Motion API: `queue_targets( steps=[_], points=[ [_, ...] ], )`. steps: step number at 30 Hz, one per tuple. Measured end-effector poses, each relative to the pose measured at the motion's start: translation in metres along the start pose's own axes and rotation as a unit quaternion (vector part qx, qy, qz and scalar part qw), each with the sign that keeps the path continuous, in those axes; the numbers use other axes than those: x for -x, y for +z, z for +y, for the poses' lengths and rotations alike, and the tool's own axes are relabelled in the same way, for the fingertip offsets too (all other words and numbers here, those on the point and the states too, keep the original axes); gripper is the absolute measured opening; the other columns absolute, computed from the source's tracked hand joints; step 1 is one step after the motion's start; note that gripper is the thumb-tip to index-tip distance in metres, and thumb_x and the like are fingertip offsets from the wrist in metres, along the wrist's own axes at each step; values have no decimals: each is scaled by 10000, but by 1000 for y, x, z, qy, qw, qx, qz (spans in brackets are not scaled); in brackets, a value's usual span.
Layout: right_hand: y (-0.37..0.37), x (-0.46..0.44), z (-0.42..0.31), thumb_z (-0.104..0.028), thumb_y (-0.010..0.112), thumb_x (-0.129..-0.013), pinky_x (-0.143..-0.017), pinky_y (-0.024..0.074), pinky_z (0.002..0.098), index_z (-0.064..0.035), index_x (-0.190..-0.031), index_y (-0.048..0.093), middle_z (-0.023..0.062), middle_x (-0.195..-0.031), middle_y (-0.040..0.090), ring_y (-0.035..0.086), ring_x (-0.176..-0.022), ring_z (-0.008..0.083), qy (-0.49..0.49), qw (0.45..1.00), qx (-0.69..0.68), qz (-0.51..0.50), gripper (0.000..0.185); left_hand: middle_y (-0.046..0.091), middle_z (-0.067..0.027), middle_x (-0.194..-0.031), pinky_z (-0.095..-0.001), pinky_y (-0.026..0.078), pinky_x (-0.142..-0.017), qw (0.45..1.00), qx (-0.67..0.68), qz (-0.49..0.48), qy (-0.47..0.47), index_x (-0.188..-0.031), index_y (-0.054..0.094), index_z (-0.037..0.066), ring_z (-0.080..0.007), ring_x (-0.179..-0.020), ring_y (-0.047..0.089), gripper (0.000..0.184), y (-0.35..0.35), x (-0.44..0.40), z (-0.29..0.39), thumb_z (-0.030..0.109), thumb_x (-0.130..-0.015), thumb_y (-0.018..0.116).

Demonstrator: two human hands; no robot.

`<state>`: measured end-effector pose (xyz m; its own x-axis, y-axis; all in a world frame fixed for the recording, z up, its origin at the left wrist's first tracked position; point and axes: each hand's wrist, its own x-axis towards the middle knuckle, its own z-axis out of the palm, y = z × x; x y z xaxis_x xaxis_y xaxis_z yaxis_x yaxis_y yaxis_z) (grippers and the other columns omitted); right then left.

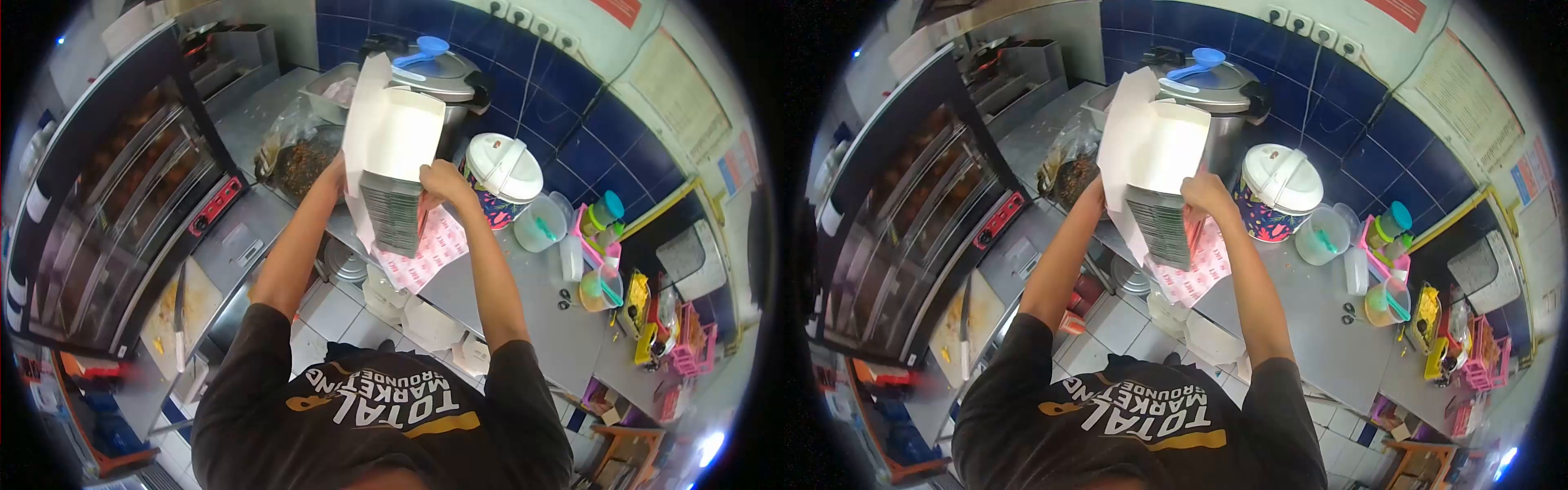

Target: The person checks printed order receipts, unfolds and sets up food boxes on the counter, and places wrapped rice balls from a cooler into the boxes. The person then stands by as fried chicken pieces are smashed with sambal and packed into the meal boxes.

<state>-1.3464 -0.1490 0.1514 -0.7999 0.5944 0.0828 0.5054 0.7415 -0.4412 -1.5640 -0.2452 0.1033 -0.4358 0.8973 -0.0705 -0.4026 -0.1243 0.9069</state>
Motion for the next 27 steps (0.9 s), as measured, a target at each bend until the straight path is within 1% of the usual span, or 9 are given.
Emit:
queue_targets(
  steps=[3,5,6,11,15,17,21,24,27],
  points=[
    [-1,-19,4,-266,416,-866,-814,553,470,179,-782,643,383,-749,626,694,-768,469,-12,998,57,24,506,684,-114,-1155,-334,572,-786,979,-193,35,-56,-1344,551,8,-214,-967,686,519,13,29,38,396,-1009,467],
    [1,-25,11,-254,441,-855,-787,566,466,139,-789,663,347,-769,652,701,-737,440,84,996,-9,20,456,615,-137,-1298,-374,519,-927,1000,-23,2,10,-1390,509,30,-241,-1138,620,551,16,31,47,414,-997,463],
    [3,-20,11,-247,454,-850,-774,572,464,120,-793,672,330,-779,665,705,-722,425,134,990,-45,13,431,508,-141,-1444,-404,413,-1077,998,0,-23,-60,-1453,440,27,-261,-1288,515,616,17,40,54,447,-1003,439],
    [-15,28,-5,-277,415,-918,-823,570,456,161,-887,662,301,-800,685,712,-649,388,268,957,-109,2,504,347,-114,-1581,-402,198,-1209,981,-55,-187,-19,-1540,311,26,-255,-1460,309,775,-20,35,4,559,-990,426],
    [-4,43,18,-226,489,-933,-747,560,499,134,-925,636,304,-803,674,698,-642,390,228,937,-250,88,390,301,-159,-1600,-476,184,-1198,960,-72,-268,37,-1559,277,47,-284,-1483,262,820,-13,27,-17,588,-967,448],
    [11,35,39,-260,537,-933,-691,539,505,98,-930,650,293,-805,664,665,-676,441,67,960,-8,272,376,290,-167,-1604,-477,186,-1193,955,-65,-274,93,-1562,282,64,-284,-1487,256,818,-4,31,-12,594,-960,446],
    [-12,38,-18,-240,565,-932,-672,517,503,86,-904,648,280,-798,655,623,-728,484,206,941,2,269,337,300,-183,-1594,-425,201,-1191,960,-42,-220,169,-1542,271,-23,-293,-1484,260,799,3,58,0,537,-989,409],
    [-14,42,-22,-218,533,-963,-679,514,485,88,-826,628,268,-696,614,653,-698,417,203,931,-27,303,349,353,-200,-1559,-387,211,-1185,960,-66,-194,192,-1520,284,-72,-292,-1459,305,780,-9,64,-3,500,-1004,402],
    [-20,45,-7,-211,526,-988,-676,530,445,44,-961,633,183,-791,666,649,-671,317,129,925,-112,340,277,390,-213,-1527,-369,222,-1178,956,-77,-176,223,-1505,301,-88,-288,-1431,348,783,-17,66,2,504,-1005,408]
  ],
)
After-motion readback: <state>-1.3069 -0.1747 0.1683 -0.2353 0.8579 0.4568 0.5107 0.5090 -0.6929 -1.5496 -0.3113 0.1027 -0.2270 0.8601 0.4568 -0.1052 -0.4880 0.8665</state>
